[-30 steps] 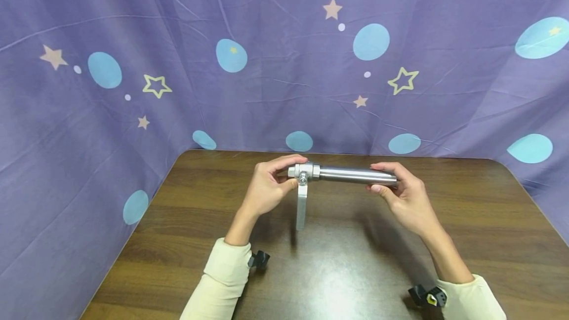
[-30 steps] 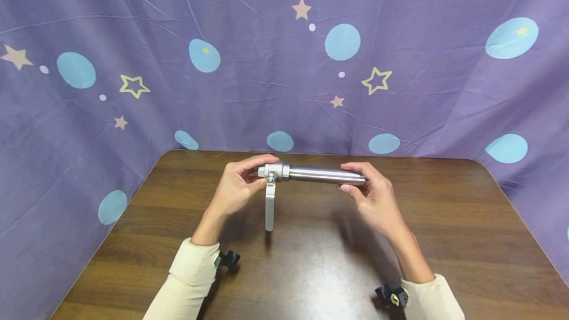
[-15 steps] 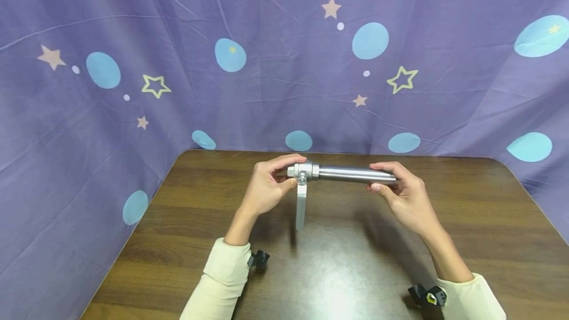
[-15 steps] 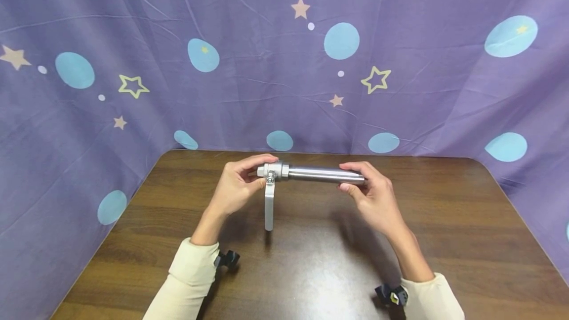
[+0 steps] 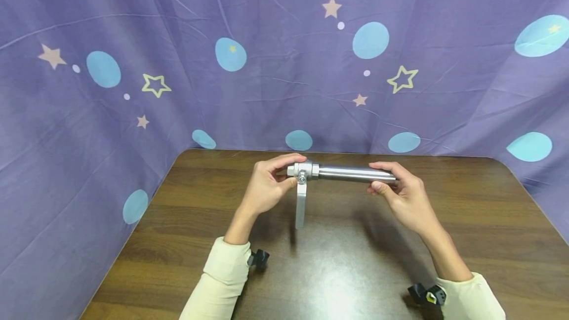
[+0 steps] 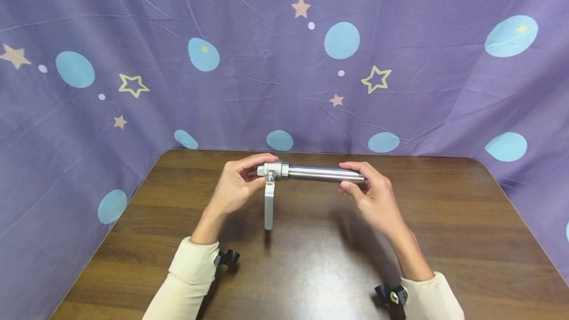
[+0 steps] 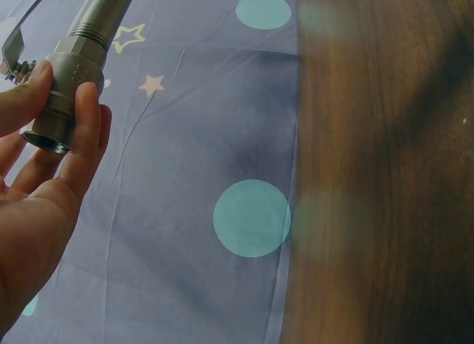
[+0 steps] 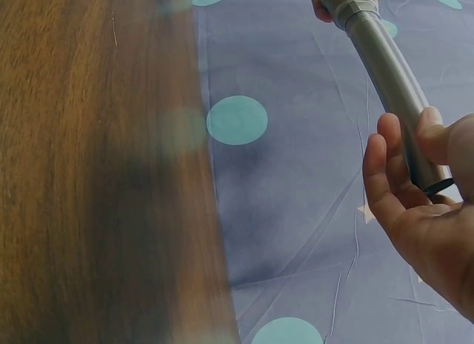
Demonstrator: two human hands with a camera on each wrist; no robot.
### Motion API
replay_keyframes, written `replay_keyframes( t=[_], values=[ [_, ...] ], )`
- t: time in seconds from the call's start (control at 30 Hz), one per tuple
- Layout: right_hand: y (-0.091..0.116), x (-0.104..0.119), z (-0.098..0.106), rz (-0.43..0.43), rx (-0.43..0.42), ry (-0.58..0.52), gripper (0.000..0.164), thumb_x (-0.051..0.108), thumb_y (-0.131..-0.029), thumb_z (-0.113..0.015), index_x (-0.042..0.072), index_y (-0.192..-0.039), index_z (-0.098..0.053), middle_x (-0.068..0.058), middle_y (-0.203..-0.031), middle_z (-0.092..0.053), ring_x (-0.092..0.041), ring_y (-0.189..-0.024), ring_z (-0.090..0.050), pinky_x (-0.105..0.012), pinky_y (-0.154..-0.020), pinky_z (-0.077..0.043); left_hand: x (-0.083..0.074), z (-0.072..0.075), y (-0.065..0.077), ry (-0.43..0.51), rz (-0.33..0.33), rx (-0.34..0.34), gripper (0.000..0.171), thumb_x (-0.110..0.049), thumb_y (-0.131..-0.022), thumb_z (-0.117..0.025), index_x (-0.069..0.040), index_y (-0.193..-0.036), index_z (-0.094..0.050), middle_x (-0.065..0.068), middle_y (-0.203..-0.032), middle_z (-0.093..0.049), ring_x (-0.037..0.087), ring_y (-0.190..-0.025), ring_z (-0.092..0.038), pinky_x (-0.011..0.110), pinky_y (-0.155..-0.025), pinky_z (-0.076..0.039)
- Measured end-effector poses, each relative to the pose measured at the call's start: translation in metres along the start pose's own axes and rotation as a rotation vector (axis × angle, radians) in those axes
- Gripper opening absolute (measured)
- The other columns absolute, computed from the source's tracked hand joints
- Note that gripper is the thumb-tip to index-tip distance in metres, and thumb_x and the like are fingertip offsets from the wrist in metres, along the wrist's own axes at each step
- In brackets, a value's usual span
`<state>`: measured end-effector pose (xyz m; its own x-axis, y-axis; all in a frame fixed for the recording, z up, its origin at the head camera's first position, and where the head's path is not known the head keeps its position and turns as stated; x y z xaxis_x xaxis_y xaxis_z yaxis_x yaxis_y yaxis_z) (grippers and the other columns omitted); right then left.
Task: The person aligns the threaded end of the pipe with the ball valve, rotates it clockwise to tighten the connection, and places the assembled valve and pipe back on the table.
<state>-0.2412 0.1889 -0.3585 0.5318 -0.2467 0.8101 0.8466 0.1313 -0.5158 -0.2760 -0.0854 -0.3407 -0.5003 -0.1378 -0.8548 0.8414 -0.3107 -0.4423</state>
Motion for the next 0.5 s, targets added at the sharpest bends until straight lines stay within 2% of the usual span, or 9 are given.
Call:
replay_keyframes(
  t=[0.1,0.27,0.33,0.5],
  values=[
    [-0.0001,-0.0011,0.0001,0.000,0.001,0.007,0.042,-0.021,-0.091,-0.067,-0.008,-0.130,-0.065,0.008,-0.091,-0.076,-0.004,-0.076,-0.075,-0.025,-0.070,-0.069,0.0004,0.0001,-0.0004,0.000,0.002,-0.001,0.049,0.021,-0.081,-0.071,0.002,-0.127,-0.075,0.019,-0.134,-0.075,0.024,-0.113,-0.073,0.043,-0.096,-0.068],
    [-0.0005,-0.0024,-0.0001,-0.005,0.007,0.029,0.041,-0.019,-0.092,-0.067,-0.006,-0.131,-0.066,-0.016,-0.086,-0.076,-0.010,-0.074,-0.076,-0.023,-0.069,-0.068,-0.0005,-0.0001,-0.0003,0.003,0.008,0.000,0.049,0.021,-0.081,-0.072,0.002,-0.127,-0.076,0.018,-0.134,-0.075,0.018,-0.113,-0.072,0.032,-0.095,-0.067],
    [-0.0006,-0.0025,-0.0002,-0.006,0.010,0.036,0.040,-0.019,-0.093,-0.067,-0.007,-0.131,-0.066,-0.016,-0.085,-0.076,-0.011,-0.074,-0.076,-0.023,-0.069,-0.068,-0.0009,-0.0004,-0.0002,0.006,0.010,0.001,0.049,0.021,-0.081,-0.072,0.002,-0.127,-0.076,0.018,-0.135,-0.075,0.017,-0.113,-0.072,0.031,-0.095,-0.067],
    [-0.0003,-0.0021,-0.0006,-0.004,0.015,0.021,0.038,-0.018,-0.094,-0.065,-0.009,-0.132,-0.065,-0.003,-0.089,-0.078,-0.006,-0.077,-0.076,-0.023,-0.072,-0.068,-0.0009,-0.0003,0.0002,0.012,0.013,0.000,0.049,0.021,-0.081,-0.072,0.002,-0.126,-0.076,0.018,-0.135,-0.075,0.017,-0.113,-0.072,0.032,-0.095,-0.067]
  ],
)
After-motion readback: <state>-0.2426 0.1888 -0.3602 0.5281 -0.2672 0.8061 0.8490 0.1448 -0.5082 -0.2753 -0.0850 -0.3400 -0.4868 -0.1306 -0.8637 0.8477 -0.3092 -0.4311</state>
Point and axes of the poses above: each hand's wrist, its own y-axis away from the middle knuckle, its own z-axis out of the back of the hand, x = y × z, the point moved 10 cm from there along -y, towards the middle knuckle
